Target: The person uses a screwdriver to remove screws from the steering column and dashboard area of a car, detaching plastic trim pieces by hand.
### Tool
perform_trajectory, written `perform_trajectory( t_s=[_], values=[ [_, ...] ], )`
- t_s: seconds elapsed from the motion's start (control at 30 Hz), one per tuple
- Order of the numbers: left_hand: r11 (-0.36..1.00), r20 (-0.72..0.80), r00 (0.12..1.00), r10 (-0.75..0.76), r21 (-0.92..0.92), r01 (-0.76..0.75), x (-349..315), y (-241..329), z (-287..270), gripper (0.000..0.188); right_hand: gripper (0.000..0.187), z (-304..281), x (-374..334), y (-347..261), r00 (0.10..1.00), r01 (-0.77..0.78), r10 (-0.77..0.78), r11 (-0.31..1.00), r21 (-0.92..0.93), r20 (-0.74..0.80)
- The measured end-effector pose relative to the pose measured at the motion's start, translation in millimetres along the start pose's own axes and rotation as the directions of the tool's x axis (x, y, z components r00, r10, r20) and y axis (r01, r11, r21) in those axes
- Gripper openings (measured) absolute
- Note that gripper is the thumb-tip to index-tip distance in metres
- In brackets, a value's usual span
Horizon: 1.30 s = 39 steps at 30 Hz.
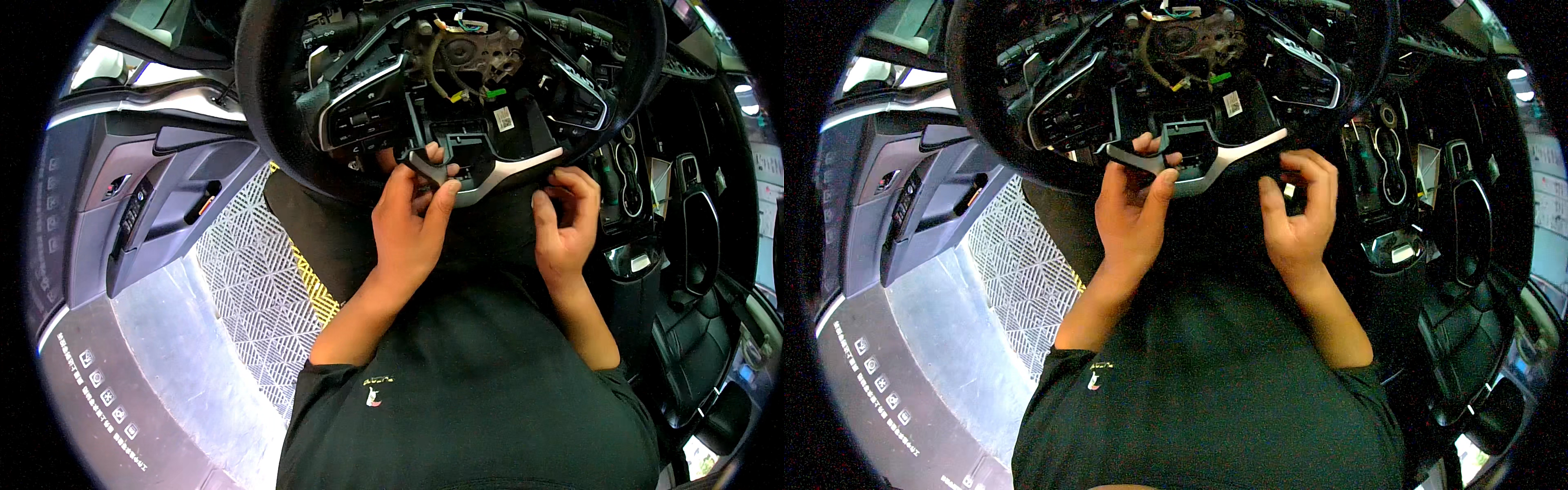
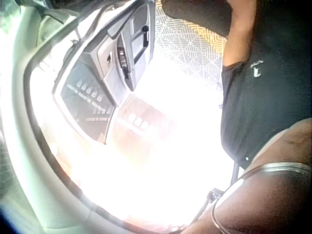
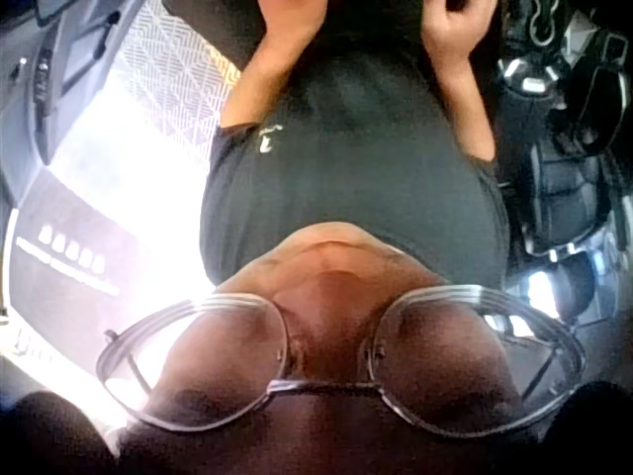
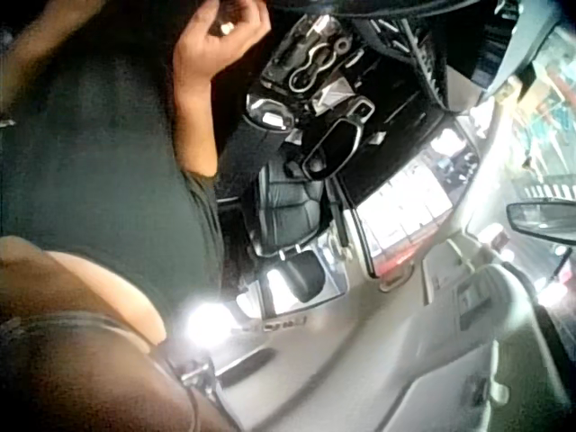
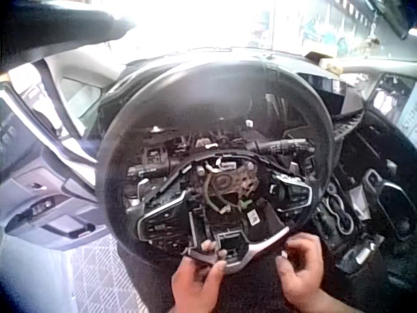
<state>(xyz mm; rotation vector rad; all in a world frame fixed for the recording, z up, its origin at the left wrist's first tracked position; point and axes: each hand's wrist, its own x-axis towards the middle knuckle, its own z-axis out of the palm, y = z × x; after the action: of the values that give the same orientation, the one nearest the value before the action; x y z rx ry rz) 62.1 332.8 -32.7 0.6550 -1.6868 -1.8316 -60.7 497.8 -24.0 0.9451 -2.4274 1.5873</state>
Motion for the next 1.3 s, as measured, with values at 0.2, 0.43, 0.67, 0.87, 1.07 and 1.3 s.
perform_trajectory(
  t_s=[0.2,0.43,0.67,0.87,1.07,1.3],
  values=[
    [0.904,0.031,0.999,0.024,0.425,-0.035,1.5,10.9,-12.0,0.040,0.039,16.3,1.8,10.6,0.956,-0.293,0.261,0.862,0.414,0.132],
    [0.676,0.024,0.997,0.077,0.734,-0.070,15.5,49.0,-16.7,0.024,0.024,16.9,21.5,12.3,0.924,-0.364,0.264,0.829,0.425,0.276],
    [0.555,0.043,0.997,0.057,0.829,-0.068,19.9,56.1,-11.3,0.024,0.026,14.6,35.3,10.2,0.878,-0.454,0.328,0.803,0.386,0.348],
    [0.597,0.050,0.998,0.042,0.799,-0.066,8.2,53.5,-5.8,0.021,0.025,6.2,38.1,8.5,0.866,-0.416,0.293,0.871,0.260,0.405],
    [0.563,0.075,0.996,0.047,0.822,-0.088,5.8,47.5,-5.1,0.018,0.021,9.0,30.3,7.0,0.858,-0.278,0.192,0.953,0.118,0.477],
    [0.545,0.008,1.000,0.006,0.838,-0.010,7.6,47.8,-0.6,0.018,0.026,8.5,44.1,0.5,0.827,-0.449,0.327,0.874,0.186,0.458]
  ],
)
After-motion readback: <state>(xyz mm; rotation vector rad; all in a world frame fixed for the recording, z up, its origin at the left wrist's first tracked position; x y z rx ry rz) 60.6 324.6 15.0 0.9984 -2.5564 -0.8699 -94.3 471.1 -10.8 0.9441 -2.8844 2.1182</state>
